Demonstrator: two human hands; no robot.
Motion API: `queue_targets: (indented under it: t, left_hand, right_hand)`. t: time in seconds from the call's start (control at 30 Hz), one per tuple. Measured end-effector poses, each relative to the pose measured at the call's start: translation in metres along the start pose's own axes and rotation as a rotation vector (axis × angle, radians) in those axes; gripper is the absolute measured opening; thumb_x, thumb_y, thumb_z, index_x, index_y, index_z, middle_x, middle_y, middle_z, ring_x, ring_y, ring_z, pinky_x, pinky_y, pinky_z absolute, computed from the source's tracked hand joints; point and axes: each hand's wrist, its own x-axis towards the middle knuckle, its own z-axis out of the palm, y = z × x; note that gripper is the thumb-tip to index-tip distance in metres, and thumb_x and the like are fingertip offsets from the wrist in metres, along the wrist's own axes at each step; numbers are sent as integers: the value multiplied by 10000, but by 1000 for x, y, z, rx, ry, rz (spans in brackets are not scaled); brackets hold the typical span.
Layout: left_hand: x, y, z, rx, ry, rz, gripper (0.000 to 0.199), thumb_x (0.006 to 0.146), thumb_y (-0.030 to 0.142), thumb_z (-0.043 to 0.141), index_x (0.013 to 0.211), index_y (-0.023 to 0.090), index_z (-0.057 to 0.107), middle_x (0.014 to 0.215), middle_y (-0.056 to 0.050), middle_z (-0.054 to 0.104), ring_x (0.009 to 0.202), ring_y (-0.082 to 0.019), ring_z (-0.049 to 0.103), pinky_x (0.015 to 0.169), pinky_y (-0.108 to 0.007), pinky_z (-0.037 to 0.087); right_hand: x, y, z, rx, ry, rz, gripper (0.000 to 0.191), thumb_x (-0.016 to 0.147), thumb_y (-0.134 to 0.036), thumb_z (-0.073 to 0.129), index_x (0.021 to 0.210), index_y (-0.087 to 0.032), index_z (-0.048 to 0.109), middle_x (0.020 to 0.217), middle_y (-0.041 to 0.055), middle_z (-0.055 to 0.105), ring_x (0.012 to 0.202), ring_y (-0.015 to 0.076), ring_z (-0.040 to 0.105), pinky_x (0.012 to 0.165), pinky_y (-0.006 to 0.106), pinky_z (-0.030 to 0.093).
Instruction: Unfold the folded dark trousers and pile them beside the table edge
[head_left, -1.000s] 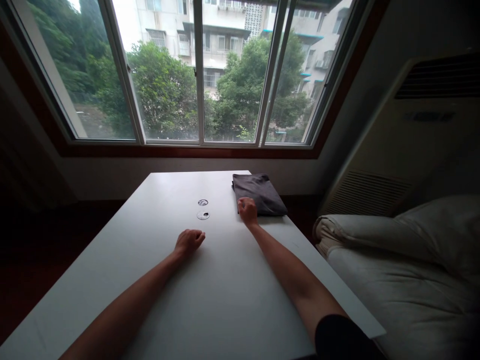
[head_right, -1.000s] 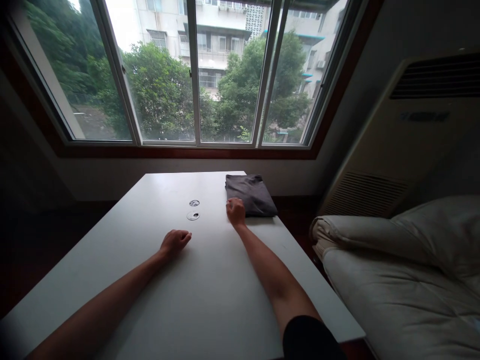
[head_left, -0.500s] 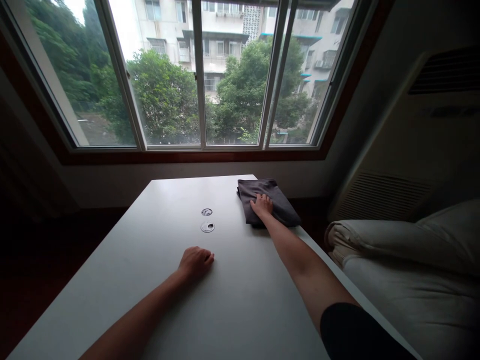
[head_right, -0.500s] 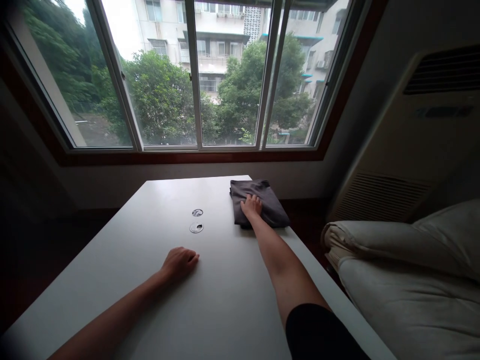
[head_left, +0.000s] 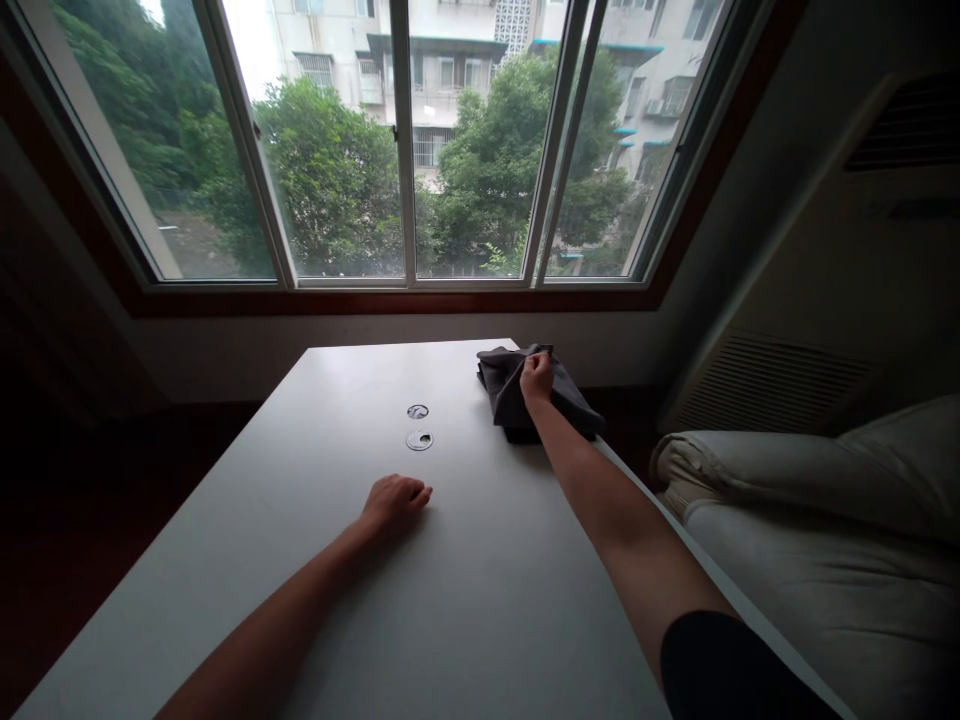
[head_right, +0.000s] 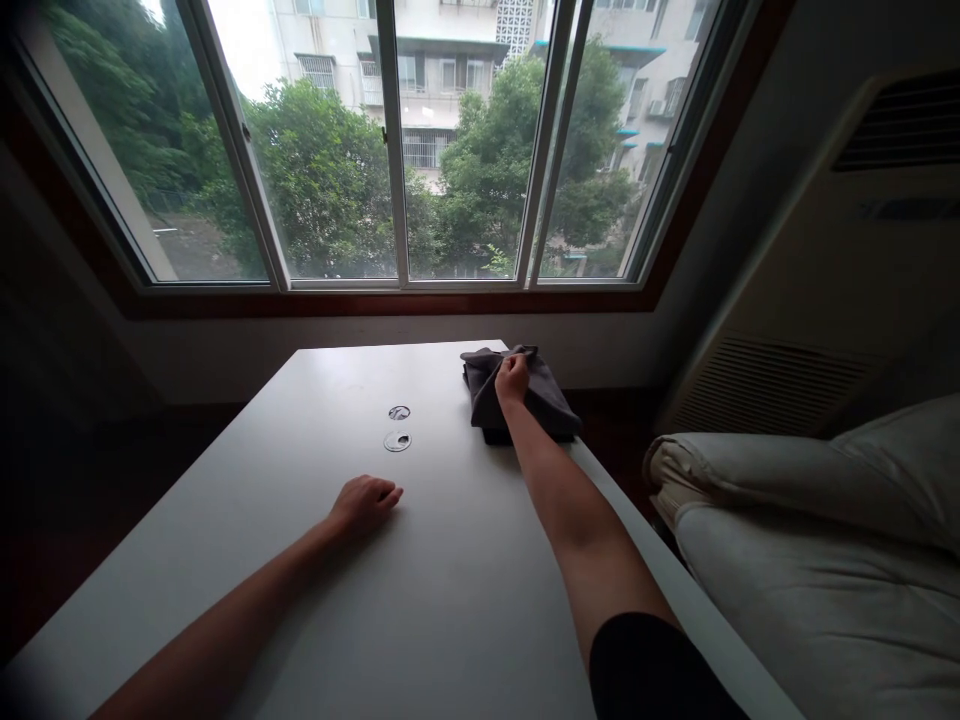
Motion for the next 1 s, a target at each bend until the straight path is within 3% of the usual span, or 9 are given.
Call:
queue_targets:
  t: [0.13, 0.23, 0.3, 0.4, 0.47, 0.53, 0.63, 0.8, 1.0]
  left_hand:
    - [10, -23, 1, -352, 139, -81, 472, 977, 533, 442, 639, 212, 519, 594, 19, 514, 583, -153, 482, 609, -274, 296]
    - [17, -47, -5, -576, 372, -223, 390, 960, 516, 442, 743, 218, 569, 684, 4, 597, 668, -181, 574, 662, -277, 417]
    - [19, -60, -9, -626, 504, -326, 315, 947, 484, 477, 920, 212, 634, 855, -33, 692, 814, -212, 655, 754, -300, 486]
    - [18, -66, -11, -586, 538, -344, 448, 945, 431, 523, 1311, 181, 587, 1216, -113, 709, 1117, -248, 666, 943, -350, 514]
    - [15, -60, -11, -456, 460, -281, 603, 925, 385, 578, 1476, 157, 488, 1406, -152, 632, 1288, -271, 592, 1065, -384, 468]
    - [12, -50, -13, -273, 353, -229, 698, 882, 327, 639, 1534, 165, 450, 1488, -155, 583, 1367, -295, 530, 1136, -410, 407]
    - [4, -29, -26, -68, 169, -210, 558, 869, 243, 633, 1423, 222, 579, 1382, -112, 670, 1292, -295, 587, 1086, -386, 422]
    - [-26, 23, -77, 92, -221, 25, 218, 816, 226, 639, 1006, 231, 746, 985, -79, 761, 936, -284, 697, 782, -327, 467]
    - [-79, 99, -122, -234, -711, 641, 125, 821, 266, 748, 941, 291, 773, 785, 18, 727, 716, -216, 661, 659, -315, 437]
  right_hand:
    - [-49, -44, -26, 325, 2, -280, 194, 1037, -377, 432, 922, -236, 500, 885, 45, 602, 846, 200, 534, 873, 351, 456]
    - [-120, -67, -47, 442, -245, -393, 255, 1037, -451, 493, 935, -224, 549, 848, 16, 597, 792, 183, 544, 793, 320, 467]
    - [-165, -71, -59, 473, -603, -423, 278, 1010, -472, 573, 926, -209, 603, 849, 14, 628, 773, 167, 560, 749, 293, 474]
    - [-206, -70, -66, 496, -1389, -433, 326, 951, -502, 677, 963, -178, 704, 883, 42, 710, 807, 176, 646, 742, 279, 514]
    - [-210, -68, -63, 485, -1602, -383, 363, 947, -520, 681, 995, -166, 743, 905, 66, 742, 832, 194, 686, 761, 291, 537]
    - [-198, -68, -53, 498, -1436, -321, 379, 950, -539, 659, 981, -172, 748, 896, 70, 747, 813, 204, 688, 757, 309, 547]
    - [-160, -62, -37, 397, -982, -265, 335, 970, -504, 589, 926, -200, 724, 867, 51, 736, 802, 214, 666, 780, 335, 546]
    - [-90, -29, -29, -284, -442, -106, 254, 980, -386, 559, 1035, -205, 728, 1145, 128, 704, 1075, 279, 644, 953, 370, 489]
    - [-79, -8, -13, -628, -507, 66, 678, 911, -660, 637, 1404, -197, 594, 1414, 241, 537, 1312, 410, 519, 976, 508, 477]
